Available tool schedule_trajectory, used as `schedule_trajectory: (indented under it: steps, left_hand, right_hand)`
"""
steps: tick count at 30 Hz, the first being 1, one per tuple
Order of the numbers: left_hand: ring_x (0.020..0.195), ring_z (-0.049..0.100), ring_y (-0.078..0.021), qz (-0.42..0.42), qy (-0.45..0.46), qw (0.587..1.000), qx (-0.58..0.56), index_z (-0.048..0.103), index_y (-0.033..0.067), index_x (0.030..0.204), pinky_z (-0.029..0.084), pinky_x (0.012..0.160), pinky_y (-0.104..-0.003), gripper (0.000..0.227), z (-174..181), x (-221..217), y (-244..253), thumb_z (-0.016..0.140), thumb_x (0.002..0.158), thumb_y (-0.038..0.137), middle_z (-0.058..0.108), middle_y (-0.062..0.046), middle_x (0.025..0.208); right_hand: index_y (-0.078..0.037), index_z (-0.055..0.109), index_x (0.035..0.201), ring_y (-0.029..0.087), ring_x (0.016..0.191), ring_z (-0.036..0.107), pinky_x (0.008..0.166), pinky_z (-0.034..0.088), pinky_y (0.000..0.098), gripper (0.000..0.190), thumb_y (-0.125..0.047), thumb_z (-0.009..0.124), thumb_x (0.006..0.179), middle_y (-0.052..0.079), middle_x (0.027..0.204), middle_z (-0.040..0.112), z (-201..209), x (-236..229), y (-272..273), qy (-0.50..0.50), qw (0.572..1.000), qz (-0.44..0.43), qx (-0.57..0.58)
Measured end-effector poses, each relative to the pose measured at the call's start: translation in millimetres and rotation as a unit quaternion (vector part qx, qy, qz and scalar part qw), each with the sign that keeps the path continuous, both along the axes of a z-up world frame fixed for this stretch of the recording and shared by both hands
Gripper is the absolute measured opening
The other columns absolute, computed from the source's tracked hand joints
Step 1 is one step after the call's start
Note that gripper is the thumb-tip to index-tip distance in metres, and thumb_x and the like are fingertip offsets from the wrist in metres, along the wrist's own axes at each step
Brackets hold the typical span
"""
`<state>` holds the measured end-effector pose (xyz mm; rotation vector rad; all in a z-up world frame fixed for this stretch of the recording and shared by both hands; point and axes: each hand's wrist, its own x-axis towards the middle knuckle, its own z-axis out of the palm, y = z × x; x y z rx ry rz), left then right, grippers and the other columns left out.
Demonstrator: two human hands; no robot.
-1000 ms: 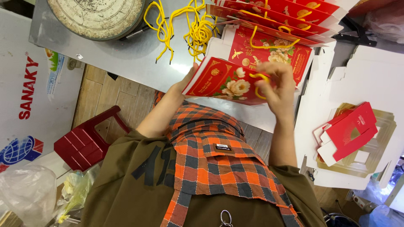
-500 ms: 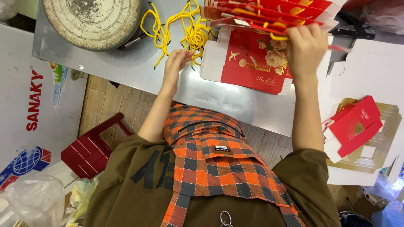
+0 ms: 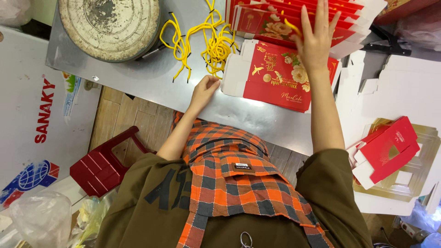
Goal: The person assembles red gift boxes by inserting yellow rope handles through the side slots. They pull the ropes through, adjust the loops, and place the finished boxes into a stack on the table.
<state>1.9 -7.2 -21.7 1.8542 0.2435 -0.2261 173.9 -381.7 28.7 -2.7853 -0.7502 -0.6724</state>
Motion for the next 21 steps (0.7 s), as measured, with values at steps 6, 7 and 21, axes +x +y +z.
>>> schedule_trajectory:
  steps: [6, 7, 21]
  left_hand:
    - [0.096, 0.070, -0.0303, 0.015, -0.169, 0.966, 0.196, 0.062, 0.0061, 0.121, 0.054, 0.081, -0.040, 0.034, -10, 40, -9, 0.070, 0.091, 0.018, 0.060, -0.014, 0.117]
    - [0.097, 0.068, -0.0341, 0.037, -0.209, 0.948, 0.235, 0.062, 0.0060, 0.123, 0.054, 0.081, -0.042, 0.034, -14, 53, -9, 0.071, 0.092, 0.018, 0.059, -0.014, 0.115]
    - [0.079, 0.071, -0.0277, 0.030, -0.149, 0.979, 0.140, 0.065, 0.0084, 0.106, 0.053, 0.071, -0.041, 0.014, 86, 84, -3, 0.062, 0.104, 0.021, 0.073, -0.008, 0.089]
  right_hand:
    - [-0.004, 0.047, 0.163, 0.042, 0.163, 0.024, 0.134, 0.017, 0.0572, 0.077, -0.020, 0.085, 0.098, 0.025, 0.174, 0.023, -2, -45, -16, 0.036, 0.998, 0.045, 0.030]
    - [-0.005, 0.049, 0.164, 0.042, 0.163, 0.025, 0.135, 0.019, 0.0569, 0.074, -0.019, 0.085, 0.101, 0.025, 0.174, 0.023, -4, -54, -16, 0.034, 0.998, 0.045, 0.034]
    - [-0.008, 0.054, 0.154, 0.038, 0.157, 0.034, 0.132, 0.031, 0.0550, 0.058, -0.011, 0.079, 0.102, 0.019, 0.166, 0.037, 48, -139, 51, 0.042, 0.985, 0.045, 0.160]
